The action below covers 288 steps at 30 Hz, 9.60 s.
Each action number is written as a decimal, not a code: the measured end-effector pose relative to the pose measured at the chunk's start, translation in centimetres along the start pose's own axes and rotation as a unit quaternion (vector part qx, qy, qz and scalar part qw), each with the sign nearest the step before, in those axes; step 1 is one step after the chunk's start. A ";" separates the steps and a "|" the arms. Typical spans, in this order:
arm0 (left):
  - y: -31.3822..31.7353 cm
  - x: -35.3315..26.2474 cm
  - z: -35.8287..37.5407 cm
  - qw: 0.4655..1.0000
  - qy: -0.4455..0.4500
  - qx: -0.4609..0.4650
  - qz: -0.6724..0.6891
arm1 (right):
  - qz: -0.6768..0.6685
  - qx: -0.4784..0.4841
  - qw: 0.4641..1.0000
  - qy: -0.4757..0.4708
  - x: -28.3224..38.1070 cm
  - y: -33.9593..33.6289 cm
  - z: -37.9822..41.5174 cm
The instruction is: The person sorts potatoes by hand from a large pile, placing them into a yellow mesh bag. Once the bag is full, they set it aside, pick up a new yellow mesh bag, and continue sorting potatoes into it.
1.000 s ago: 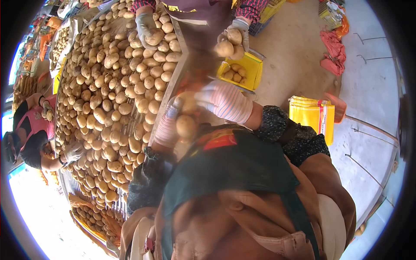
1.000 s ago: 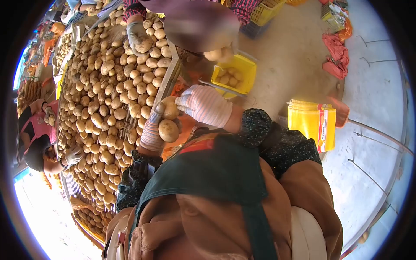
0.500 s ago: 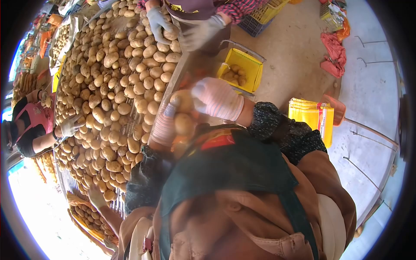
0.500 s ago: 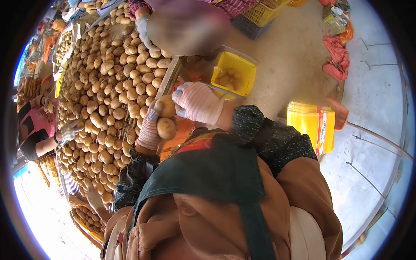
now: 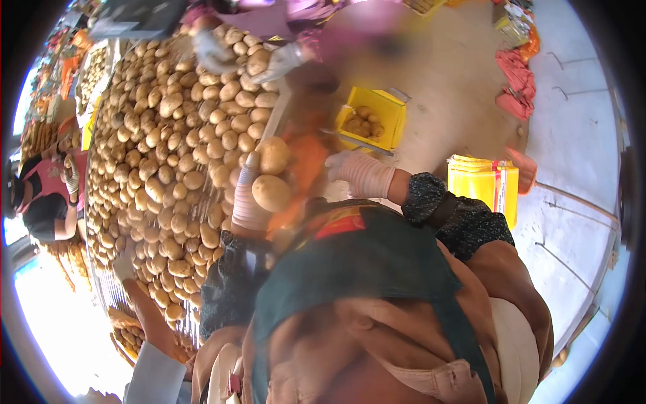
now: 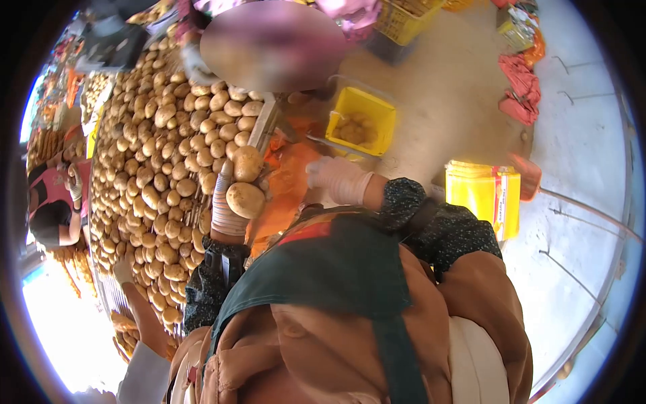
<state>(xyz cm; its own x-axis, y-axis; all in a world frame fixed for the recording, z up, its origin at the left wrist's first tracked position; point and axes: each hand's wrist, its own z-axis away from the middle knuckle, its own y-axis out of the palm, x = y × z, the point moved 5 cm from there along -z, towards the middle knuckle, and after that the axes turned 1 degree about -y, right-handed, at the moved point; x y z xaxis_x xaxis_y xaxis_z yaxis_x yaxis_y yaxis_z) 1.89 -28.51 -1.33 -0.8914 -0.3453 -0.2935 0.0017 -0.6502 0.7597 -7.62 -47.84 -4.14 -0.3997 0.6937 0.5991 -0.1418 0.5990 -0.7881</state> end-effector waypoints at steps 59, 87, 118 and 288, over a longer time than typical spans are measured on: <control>-22.5 -10.7 20.0 0.826 0.312 -0.379 -0.277 | 0.257 -0.063 0.957 -0.124 7.2 7.5 -31.1; -19.0 -12.9 11.7 0.952 0.286 -0.073 0.079 | -0.161 0.232 0.959 0.030 11.5 12.6 -34.3; -15.0 -14.1 15.8 0.945 0.314 -0.034 -0.089 | -0.172 0.016 0.984 -0.045 16.3 7.8 -31.8; -16.7 -13.9 16.5 0.892 0.390 -0.135 -0.186 | -0.291 0.045 0.930 0.219 1.2 15.6 -34.9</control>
<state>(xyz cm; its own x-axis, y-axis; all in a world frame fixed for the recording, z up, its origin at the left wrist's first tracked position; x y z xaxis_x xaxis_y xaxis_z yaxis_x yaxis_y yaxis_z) 6.80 -1.70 -0.37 -0.2666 -0.3688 -0.8904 -0.0251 -0.9209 0.3890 21.27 -23.69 -10.80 0.1741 0.3697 0.9127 -0.3011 0.9024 -0.3081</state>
